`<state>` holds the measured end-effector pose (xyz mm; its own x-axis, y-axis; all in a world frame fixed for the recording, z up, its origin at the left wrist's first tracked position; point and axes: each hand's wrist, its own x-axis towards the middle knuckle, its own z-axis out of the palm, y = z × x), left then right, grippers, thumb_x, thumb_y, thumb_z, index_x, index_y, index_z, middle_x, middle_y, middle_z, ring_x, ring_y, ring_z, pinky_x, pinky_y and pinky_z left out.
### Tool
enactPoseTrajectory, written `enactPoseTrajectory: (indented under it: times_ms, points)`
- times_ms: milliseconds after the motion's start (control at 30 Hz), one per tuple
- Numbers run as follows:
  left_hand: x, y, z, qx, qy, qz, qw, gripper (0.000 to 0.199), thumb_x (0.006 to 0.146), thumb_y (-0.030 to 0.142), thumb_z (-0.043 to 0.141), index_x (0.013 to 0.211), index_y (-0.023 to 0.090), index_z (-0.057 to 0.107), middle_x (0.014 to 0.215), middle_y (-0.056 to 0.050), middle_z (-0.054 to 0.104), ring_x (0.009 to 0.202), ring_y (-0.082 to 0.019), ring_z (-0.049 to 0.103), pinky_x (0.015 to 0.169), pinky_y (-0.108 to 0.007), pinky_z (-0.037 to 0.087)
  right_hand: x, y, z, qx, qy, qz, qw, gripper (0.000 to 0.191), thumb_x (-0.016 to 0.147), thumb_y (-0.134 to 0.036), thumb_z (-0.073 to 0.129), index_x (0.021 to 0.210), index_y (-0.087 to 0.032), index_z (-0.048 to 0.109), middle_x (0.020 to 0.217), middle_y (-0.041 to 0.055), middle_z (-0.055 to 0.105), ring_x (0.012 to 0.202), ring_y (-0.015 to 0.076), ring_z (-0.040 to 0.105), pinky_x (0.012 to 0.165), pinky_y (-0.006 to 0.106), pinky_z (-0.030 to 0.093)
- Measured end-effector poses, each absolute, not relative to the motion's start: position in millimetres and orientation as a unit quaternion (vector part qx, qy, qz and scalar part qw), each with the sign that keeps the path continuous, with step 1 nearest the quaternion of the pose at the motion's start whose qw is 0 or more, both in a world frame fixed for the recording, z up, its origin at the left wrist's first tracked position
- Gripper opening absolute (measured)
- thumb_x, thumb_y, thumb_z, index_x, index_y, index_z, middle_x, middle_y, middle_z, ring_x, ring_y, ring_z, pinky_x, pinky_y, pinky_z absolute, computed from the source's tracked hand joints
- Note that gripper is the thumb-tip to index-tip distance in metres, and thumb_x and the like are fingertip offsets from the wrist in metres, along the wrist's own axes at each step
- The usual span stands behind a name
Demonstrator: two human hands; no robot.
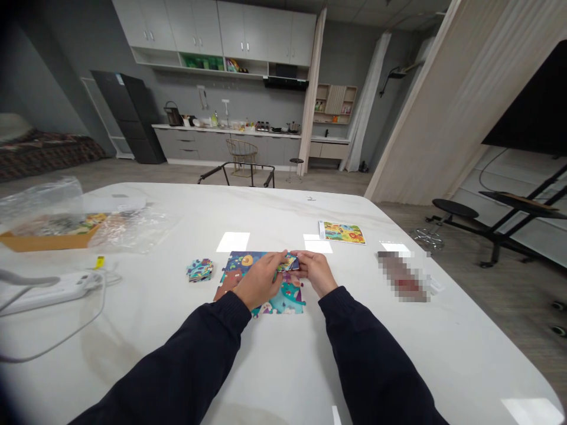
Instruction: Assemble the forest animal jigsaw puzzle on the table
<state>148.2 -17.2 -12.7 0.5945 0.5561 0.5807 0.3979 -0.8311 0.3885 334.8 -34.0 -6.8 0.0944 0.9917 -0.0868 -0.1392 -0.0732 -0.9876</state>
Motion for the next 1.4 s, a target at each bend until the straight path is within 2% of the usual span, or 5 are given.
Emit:
enactPoseTrajectory:
  times_ms: [233,500,700,933,1400]
  points:
    - [137.8,-21.6,0.0,0.905,0.269,0.303,0.129,0.036,0.09,0.021,0.068,0.124,0.018,0.054,0.131,-0.015,0.062,0.124,-0.031,0.055,0.107,-0.049,0.049,327.8,-36.6,-7.4,-0.488,-0.437,0.556,0.511,0.052,0.07,-0.048,0.085,0.107,-0.018,0.063,0.051,-0.0092,0.054,0.038,0.008,0.045,0.04,0.022,0.04]
    - [127.8,-19.8,9.4,0.904,0.324,0.259,0.105,0.034,0.084,0.016,0.074,0.112,0.021,0.055,0.109,-0.008,0.065,0.106,-0.028,0.061,0.089,-0.041,0.054,323.3,-41.0,0.5,-0.454,-0.447,0.6,0.483,0.05,0.082,-0.061,0.072,0.114,-0.025,0.06,0.067,-0.0026,0.064,0.056,0.0147,0.064,0.057,0.029,0.054]
    - [127.1,-20.6,3.2,0.848,0.369,0.342,0.166,0.051,0.085,0.023,0.077,0.13,0.024,0.055,0.118,-0.008,0.067,0.113,-0.028,0.063,0.1,-0.043,0.052,368.3,-36.2,-4.3,-0.613,-0.638,0.202,0.42,0.034,0.094,-0.047,0.055,0.112,-0.022,0.069,0.107,0.0118,0.074,0.092,0.0251,0.071,0.082,0.041,0.057]
    - [128.6,-15.6,-12.0,0.859,0.362,0.301,0.202,0.05,0.086,0.021,0.075,0.133,0.021,0.056,0.129,-0.011,0.062,0.127,-0.03,0.055,0.111,-0.047,0.046,399.5,-37.7,-18.6,-0.611,-0.723,0.124,0.298,0.04,0.07,-0.039,0.083,0.104,-0.02,0.079,0.114,0.0128,0.069,0.112,0.0325,0.062,0.106,0.048,0.045]
    - [143.5,-21.9,-16.2,0.837,0.368,0.311,0.258,0.05,0.078,-0.003,0.061,0.121,0.02,0.052,0.122,-0.011,0.051,0.119,-0.027,0.052,0.103,-0.046,0.047,382.9,-36.6,-16.1,-0.61,-0.606,0.295,0.416,0.035,0.057,-0.026,0.081,0.086,-0.021,0.062,0.072,-0.0022,0.065,0.067,0.016,0.058,0.064,0.03,0.048]
